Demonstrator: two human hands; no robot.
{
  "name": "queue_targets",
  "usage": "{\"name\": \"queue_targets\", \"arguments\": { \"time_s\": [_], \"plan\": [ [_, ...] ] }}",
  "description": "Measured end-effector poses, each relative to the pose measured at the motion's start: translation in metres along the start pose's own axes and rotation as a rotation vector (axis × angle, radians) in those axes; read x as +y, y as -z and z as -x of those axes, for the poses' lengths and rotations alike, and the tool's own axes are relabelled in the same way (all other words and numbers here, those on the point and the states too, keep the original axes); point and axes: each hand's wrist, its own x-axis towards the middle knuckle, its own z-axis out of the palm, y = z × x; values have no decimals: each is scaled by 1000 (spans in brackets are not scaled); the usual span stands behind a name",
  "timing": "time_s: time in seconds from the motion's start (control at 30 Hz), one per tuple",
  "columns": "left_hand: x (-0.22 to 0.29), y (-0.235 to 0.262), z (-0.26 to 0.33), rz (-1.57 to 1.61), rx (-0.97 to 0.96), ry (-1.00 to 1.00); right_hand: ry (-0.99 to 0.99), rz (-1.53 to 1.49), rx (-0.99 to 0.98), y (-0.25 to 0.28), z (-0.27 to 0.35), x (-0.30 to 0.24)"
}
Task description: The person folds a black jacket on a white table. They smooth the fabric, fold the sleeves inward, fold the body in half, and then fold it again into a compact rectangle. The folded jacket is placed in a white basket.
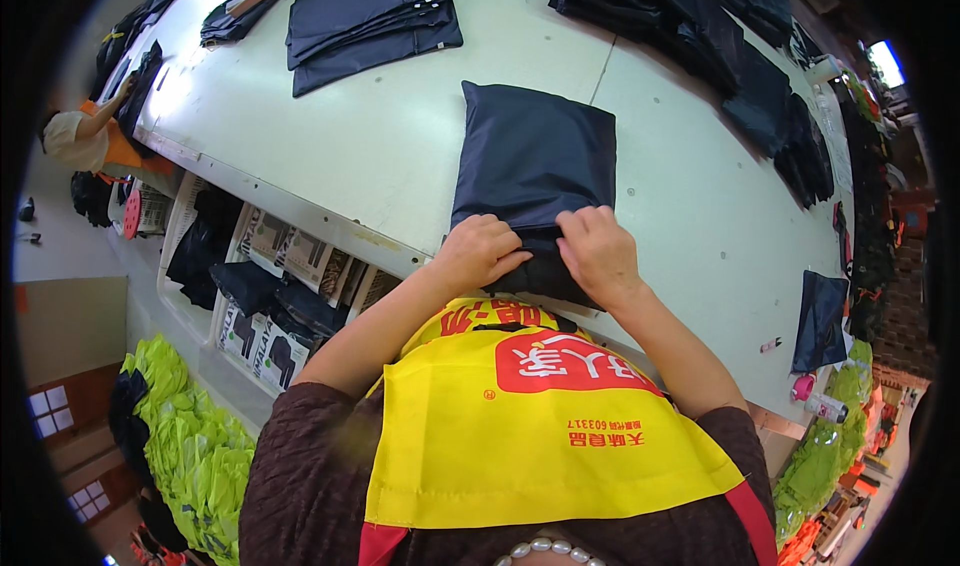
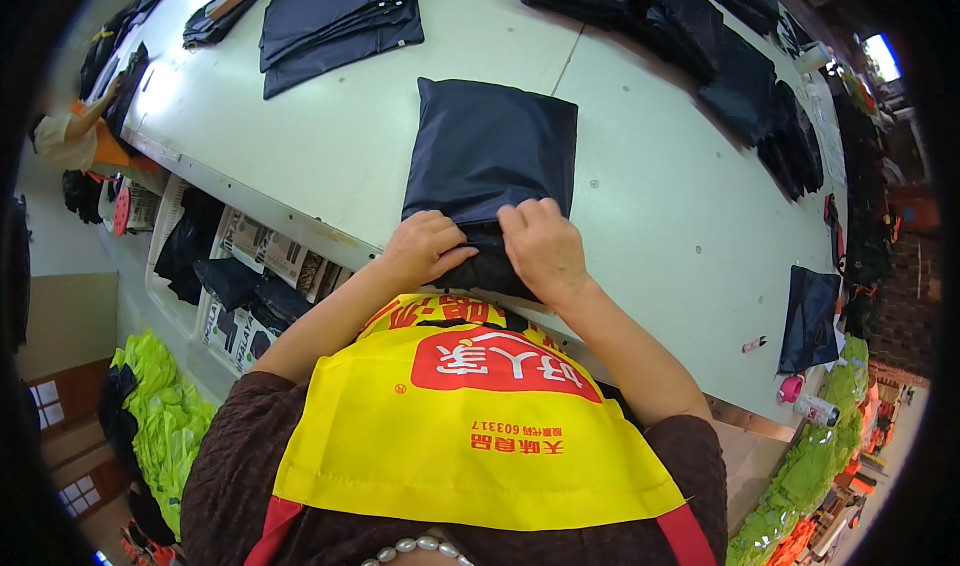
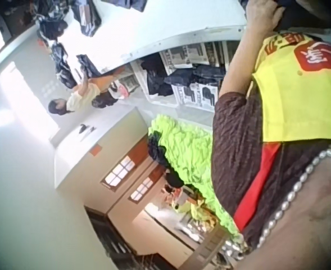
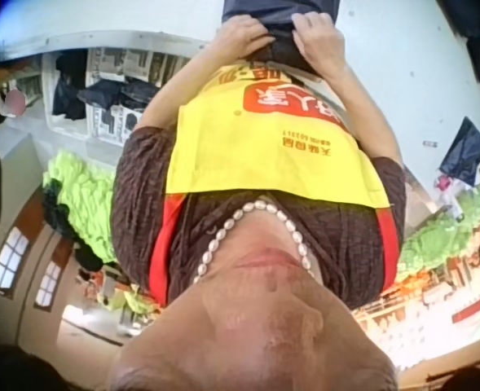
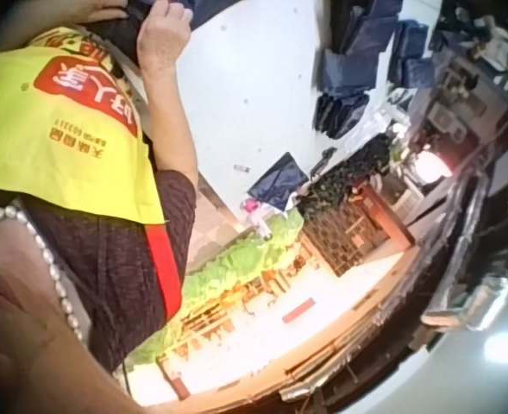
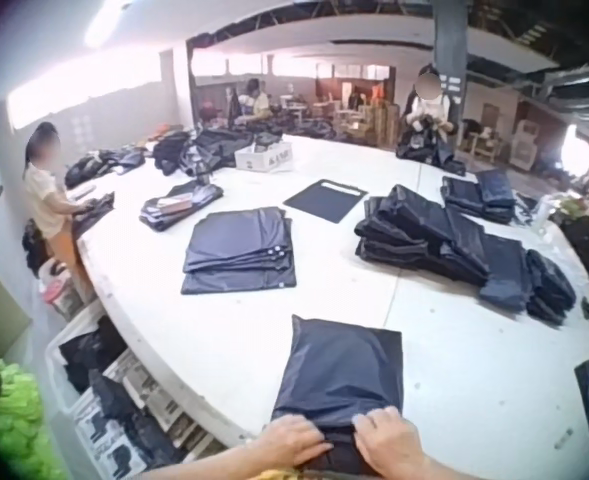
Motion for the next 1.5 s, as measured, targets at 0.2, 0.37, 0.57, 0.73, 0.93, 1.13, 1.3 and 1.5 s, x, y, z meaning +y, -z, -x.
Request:
{"name": "queue_targets", "arguments": {
  "time_s": [0.2,0.37,0.57,0.73,0.93,1.13,1.3,1.5],
  "plan": [
    [19,13,-33,-136,145,-190,63,-93,78,-13,-5,19],
    [11,-12,-23,-37,105,-180,75,-223,-56,-12,10,26],
    [12,-21,-23,30,145,-114,-563,9,-195,-18,36,43],
    [13,-35,-24,66,222,-58,-910,-36,-175,-49,49,59],
    [7,-38,-14,108,312,-45,-976,-731,-407,-5,76,75],
    [9,-39,-14,158,316,-32,-946,-811,-380,-7,84,90],
    [6,-40,-15,159,318,-45,-806,-681,-358,0,70,77],
    [11,-39,-4,333,337,39,-431,-9,-413,-7,2,-27]
  ]
}}
